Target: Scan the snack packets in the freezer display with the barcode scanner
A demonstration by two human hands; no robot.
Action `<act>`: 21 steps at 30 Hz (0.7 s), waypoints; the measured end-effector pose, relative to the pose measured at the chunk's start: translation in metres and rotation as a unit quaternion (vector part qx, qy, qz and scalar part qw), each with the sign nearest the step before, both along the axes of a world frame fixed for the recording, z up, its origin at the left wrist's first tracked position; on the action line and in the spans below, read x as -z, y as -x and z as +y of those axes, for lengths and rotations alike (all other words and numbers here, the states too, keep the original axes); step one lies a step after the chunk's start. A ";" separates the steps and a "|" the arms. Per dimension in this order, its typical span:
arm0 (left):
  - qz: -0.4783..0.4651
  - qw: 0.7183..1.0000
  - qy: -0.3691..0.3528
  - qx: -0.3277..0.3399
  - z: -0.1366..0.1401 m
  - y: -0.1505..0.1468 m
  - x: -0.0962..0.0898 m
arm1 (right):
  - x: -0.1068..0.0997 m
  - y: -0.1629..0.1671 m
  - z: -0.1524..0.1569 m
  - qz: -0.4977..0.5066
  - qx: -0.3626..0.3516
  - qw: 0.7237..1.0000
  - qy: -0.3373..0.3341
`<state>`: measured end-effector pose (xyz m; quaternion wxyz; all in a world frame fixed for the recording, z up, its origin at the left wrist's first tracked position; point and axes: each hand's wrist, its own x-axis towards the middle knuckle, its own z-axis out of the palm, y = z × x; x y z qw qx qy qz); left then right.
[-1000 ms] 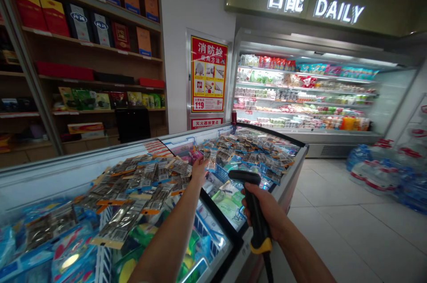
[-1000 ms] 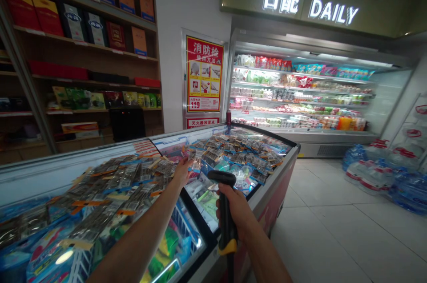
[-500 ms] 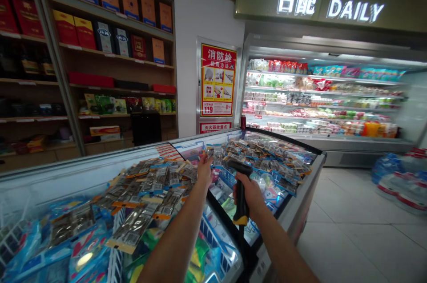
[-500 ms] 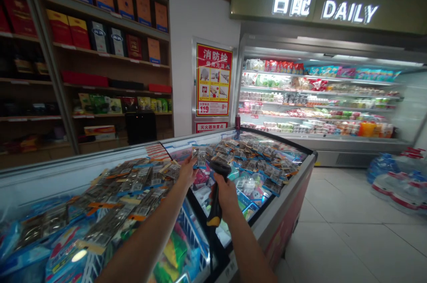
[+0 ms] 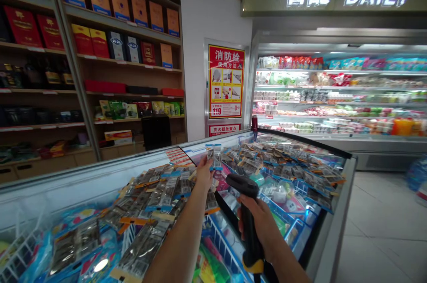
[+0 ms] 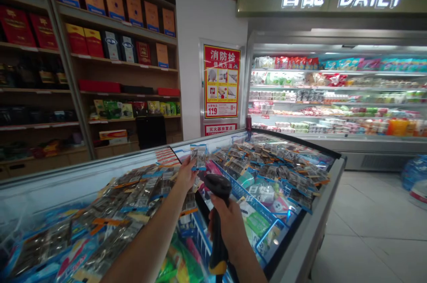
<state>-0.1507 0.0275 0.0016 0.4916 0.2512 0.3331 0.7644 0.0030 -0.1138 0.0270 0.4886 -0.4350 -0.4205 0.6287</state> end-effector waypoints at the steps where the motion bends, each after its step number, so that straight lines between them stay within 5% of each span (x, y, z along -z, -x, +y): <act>1: 0.006 1.000 0.006 -0.005 0.000 0.000 0.000 | -0.001 -0.002 -0.002 0.008 -0.001 1.000 0.008; 21: 0.021 0.999 -0.022 -0.017 -0.002 -0.001 0.001 | -0.005 -0.003 -0.008 0.055 -0.044 0.997 0.032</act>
